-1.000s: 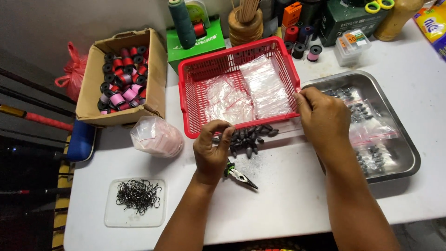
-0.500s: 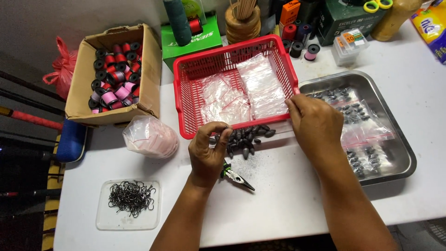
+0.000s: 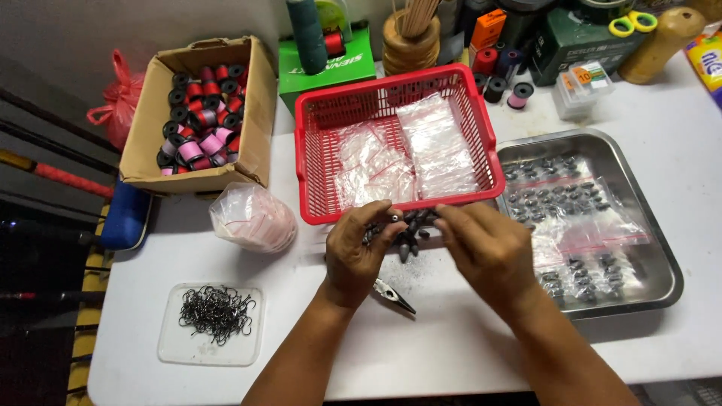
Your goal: The person uses pliers to attach small metal rings to dark cylindrical components on a white table. They repeatedly pick up a component, insert a ring, and use the pliers to close it, then place the finished item into a metal tray. The workspace includes a red basket of plastic bags, a box of thread spools, and a container of loose rings.
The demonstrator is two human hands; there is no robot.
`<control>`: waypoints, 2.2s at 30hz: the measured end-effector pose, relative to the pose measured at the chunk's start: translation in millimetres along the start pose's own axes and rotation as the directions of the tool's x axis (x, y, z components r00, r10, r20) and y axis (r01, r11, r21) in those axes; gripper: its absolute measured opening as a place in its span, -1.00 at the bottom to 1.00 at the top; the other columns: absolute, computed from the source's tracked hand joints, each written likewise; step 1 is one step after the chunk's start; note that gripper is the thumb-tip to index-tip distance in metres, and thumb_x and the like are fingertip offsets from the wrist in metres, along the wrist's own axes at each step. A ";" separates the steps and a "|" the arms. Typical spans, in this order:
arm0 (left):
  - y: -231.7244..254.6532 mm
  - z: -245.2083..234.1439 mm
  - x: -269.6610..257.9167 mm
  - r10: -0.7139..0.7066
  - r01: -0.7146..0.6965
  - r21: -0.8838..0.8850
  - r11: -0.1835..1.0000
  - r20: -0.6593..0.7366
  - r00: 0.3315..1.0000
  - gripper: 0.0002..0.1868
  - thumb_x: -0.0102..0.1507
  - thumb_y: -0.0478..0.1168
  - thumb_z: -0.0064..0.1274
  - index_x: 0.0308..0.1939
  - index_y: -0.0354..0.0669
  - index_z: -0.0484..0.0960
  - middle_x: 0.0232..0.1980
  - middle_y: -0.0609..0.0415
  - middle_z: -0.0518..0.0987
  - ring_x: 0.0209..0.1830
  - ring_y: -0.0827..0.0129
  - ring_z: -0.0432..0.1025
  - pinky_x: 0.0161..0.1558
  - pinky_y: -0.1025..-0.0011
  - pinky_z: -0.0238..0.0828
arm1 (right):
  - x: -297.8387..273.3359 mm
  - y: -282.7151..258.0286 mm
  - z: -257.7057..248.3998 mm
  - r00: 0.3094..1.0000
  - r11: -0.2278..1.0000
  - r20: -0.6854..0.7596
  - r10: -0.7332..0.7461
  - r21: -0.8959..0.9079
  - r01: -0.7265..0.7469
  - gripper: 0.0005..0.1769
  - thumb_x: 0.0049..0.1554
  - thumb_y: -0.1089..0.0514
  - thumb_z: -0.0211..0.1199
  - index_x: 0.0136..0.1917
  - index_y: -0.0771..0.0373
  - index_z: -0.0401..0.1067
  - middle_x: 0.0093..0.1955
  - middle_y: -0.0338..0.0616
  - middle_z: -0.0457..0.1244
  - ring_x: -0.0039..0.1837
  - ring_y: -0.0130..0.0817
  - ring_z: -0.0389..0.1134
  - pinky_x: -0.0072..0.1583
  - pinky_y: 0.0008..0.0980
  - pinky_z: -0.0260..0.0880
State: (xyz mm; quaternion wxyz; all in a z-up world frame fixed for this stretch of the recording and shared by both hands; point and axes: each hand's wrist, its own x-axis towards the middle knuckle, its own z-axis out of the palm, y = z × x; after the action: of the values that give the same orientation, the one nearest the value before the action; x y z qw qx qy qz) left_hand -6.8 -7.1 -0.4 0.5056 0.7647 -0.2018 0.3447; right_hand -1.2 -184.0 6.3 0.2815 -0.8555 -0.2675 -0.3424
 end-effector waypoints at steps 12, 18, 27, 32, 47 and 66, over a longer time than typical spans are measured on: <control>15.1 9.2 -10.4 -0.413 0.458 -0.255 0.852 0.212 0.886 -0.87 0.07 -0.31 0.13 -0.33 -0.22 0.54 -0.47 0.06 0.62 -0.39 0.47 0.49 -0.26 0.44 0.39 | 2.0 -27.7 7.9 1.000 0.958 0.002 0.002 0.287 -0.002 -0.78 -0.06 0.34 0.17 -0.10 0.21 0.35 -0.44 -0.16 0.18 -0.43 -0.21 0.27 -0.39 -0.33 0.27; 17.6 7.3 -6.0 -0.525 0.602 -0.294 0.742 0.304 0.795 -0.85 0.05 -0.34 0.15 -0.30 -0.22 0.58 -0.44 0.03 0.63 -0.31 0.50 0.45 -0.18 0.41 0.37 | 4.5 -27.7 2.6 0.999 0.971 0.039 -0.034 0.239 0.024 -0.75 -0.08 0.33 0.18 -0.08 0.22 0.35 -0.43 -0.20 0.17 -0.43 -0.27 0.27 -0.39 -0.35 0.28; 8.6 11.2 -10.5 -0.642 0.739 -0.371 0.562 0.367 0.673 -0.81 0.06 -0.39 0.14 -0.25 -0.28 0.55 -0.35 0.03 0.62 -0.30 0.51 0.46 -0.14 0.48 0.39 | 0.7 -22.6 10.1 1.000 0.958 -0.002 0.015 0.285 -0.014 -0.79 -0.09 0.34 0.20 -0.13 0.21 0.35 -0.44 -0.20 0.18 -0.43 -0.29 0.27 -0.40 -0.39 0.28; 10.8 9.9 -8.5 -0.639 0.744 -0.352 0.567 0.382 0.668 -0.84 0.08 -0.39 0.11 -0.26 -0.28 0.55 -0.36 0.02 0.61 -0.32 0.50 0.46 -0.16 0.47 0.40 | -4.1 -18.1 15.0 0.999 0.952 0.002 0.037 0.305 -0.036 -0.81 -0.08 0.35 0.20 -0.15 0.20 0.35 -0.46 -0.22 0.17 -0.45 -0.30 0.25 -0.41 -0.42 0.27; 19.9 9.1 -3.3 -0.561 0.639 -0.326 0.697 0.308 0.769 -0.85 0.05 -0.41 0.14 -0.30 -0.28 0.56 -0.33 -0.01 0.61 -0.31 0.45 0.48 -0.20 0.44 0.43 | -12.5 -17.8 17.4 0.944 0.747 0.181 0.275 0.578 -0.329 -0.86 -0.04 0.35 0.07 -0.18 0.20 0.36 -0.50 -0.15 0.16 -0.49 -0.33 0.20 -0.42 -0.42 0.25; 19.7 10.3 -8.3 -0.520 0.569 -0.318 0.758 0.232 0.822 -0.87 0.09 -0.35 0.10 -0.28 -0.26 0.56 -0.37 0.00 0.61 -0.33 0.47 0.47 -0.19 0.42 0.41 | -7.3 -10.2 2.1 0.892 0.098 0.233 0.387 0.952 -0.291 -0.78 0.11 0.20 -0.15 -0.02 0.40 0.12 0.08 0.18 0.14 0.09 -0.09 0.30 0.09 -0.10 0.35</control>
State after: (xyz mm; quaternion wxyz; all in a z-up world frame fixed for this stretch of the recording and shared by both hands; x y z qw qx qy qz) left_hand -22.1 -24.9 3.4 0.7057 0.7001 -0.0645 0.0876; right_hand -11.5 -177.4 2.7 0.8370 -0.5036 -0.2073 -0.0525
